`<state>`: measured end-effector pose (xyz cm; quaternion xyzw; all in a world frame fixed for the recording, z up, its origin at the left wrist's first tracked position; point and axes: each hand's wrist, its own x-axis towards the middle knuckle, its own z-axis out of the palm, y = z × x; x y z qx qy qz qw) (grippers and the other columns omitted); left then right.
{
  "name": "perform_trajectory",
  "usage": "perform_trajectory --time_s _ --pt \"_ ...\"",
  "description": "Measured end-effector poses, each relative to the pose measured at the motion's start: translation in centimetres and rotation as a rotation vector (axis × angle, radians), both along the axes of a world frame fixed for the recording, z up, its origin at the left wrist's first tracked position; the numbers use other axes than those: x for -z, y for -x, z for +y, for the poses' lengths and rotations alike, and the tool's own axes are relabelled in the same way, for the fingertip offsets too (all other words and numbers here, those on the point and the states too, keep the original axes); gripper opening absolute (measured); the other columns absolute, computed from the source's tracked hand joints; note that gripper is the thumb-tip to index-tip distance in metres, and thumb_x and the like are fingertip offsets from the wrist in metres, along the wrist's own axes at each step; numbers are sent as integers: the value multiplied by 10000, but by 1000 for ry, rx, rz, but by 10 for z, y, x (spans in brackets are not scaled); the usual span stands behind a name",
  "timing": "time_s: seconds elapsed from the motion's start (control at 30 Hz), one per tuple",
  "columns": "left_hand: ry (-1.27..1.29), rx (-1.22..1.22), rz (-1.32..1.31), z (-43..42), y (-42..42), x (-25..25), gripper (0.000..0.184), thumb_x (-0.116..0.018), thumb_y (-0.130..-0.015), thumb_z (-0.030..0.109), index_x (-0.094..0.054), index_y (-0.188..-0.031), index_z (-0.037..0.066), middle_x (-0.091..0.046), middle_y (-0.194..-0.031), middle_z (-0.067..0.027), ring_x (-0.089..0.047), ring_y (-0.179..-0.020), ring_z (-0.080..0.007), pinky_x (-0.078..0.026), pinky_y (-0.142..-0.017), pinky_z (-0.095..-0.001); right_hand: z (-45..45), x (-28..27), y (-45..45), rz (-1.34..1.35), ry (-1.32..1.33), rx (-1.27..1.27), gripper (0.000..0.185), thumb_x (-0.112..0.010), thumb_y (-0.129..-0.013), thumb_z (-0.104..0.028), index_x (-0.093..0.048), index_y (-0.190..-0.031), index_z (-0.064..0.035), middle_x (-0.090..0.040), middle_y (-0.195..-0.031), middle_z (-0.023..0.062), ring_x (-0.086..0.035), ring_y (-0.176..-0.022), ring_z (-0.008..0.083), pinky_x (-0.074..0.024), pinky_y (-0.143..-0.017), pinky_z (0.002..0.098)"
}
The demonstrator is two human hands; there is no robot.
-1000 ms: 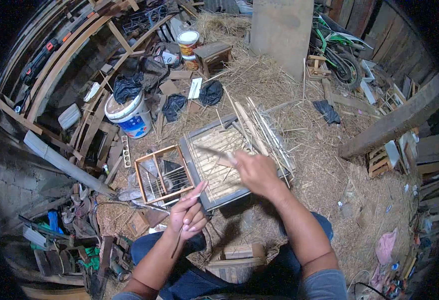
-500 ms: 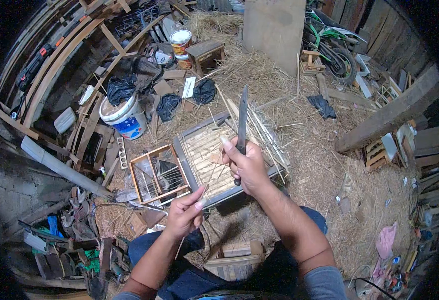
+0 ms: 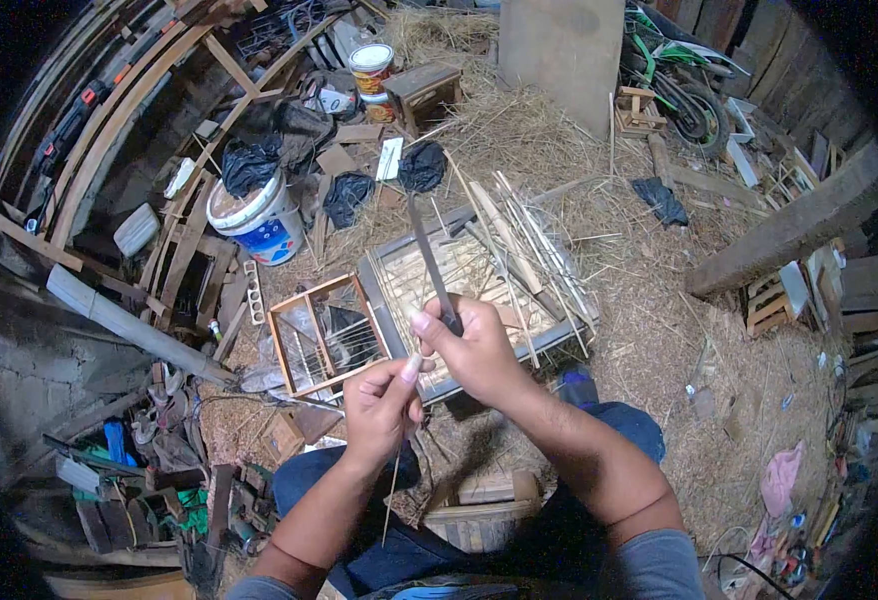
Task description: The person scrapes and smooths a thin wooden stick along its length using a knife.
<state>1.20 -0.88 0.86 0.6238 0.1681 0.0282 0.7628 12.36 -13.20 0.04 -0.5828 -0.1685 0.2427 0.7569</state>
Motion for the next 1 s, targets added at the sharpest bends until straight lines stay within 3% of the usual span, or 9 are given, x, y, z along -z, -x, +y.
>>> perform_trajectory --time_s 0.13,0.33,0.4,0.43,0.5,0.6,0.63,0.87,1.0 --pt "21 83 98 3 1 -2 250 -595 -1021 221 -720 -1104 20 -568 -580 28 -449 -442 -16 -323 -407 -186 1 -7 -3 37 30 155 200 -652 -981 -223 -620 -893 -46 -606 -726 -19 -553 -672 53 -448 -636 229" --pt "31 97 85 2 10 2 336 -581 -1025 202 -620 -1309 28 -594 -624 8 -442 -435 -23 -340 -406 -187 -3 2 -18 34 66 221 245 -640 -990 -271 -614 -899 -44 -592 -726 -19 -543 -690 54 -433 -628 233" --pt "30 107 94 5 11 5 363 -572 -1028 192 -589 -1354 33 -599 -632 0 -441 -433 -27 -344 -406 -188 -2 8 -20 -265 222 201 301 -560 -1028 -331 -574 -914 -53 -587 -675 38 -593 -653 134 -448 -597 296" --pt "77 62 75 7 11 5 363 -565 -1031 180 -582 -1364 36 -602 -635 -7 -441 -431 -31 -345 -407 -189 -5 8 -18 -267 219 199 301 -560 -1028 -331 -574 -914 -53 -587 -675 38 -593 -653 134 -448 -597 296" --pt "139 14 28 12 9 3 361 -549 -1036 160 -571 -1374 35 -606 -648 -23 -436 -427 -40 -339 -405 -195 -11 6 -7 -474 509 60 324 -489 -1045 -370 -521 -921 -73 -568 -624 106 -615 -586 271 -453 -544 398" --pt "224 -51 4 17 9 6 389 -550 -1036 166 -542 -1395 19 -597 -650 -23 -425 -429 -42 -332 -409 -197 -10 3 12 -764 593 -49 276 -470 -1043 -332 -492 -916 -89 -558 -598 142 -595 -545 364 -435 -501 483" --pt "180 8 20 22 8 2 422 -554 -1030 160 -507 -1421 4 -581 -646 -19 -419 -446 -41 -328 -416 -200 -10 -4 18 -783 584 -68 240 -541 -1004 -282 -523 -900 -67 -561 -629 164 -584 -578 396 -412 -508 473" --pt "250 8 -20 20 15 4 422 -567 -1017 132 -519 -1415 3 -556 -635 3 -432 -480 -40 -326 -433 -198 -17 -3 15 -1004 634 -83 244 -542 -984 -323 -522 -917 -89 -629 -649 127 -628 -551 353 -460 -476 469" --pt "195 13 -38 11 20 7 355 -570 -1013 122 -591 -1344 -3 -549 -612 9 -450 -483 -47 -335 -439 -206 -21 -7 -5 -995 753 94 253 -517 -998 -337 -539 -897 -107 -604 -601 111 -621 -521 322 -445 -434 454"
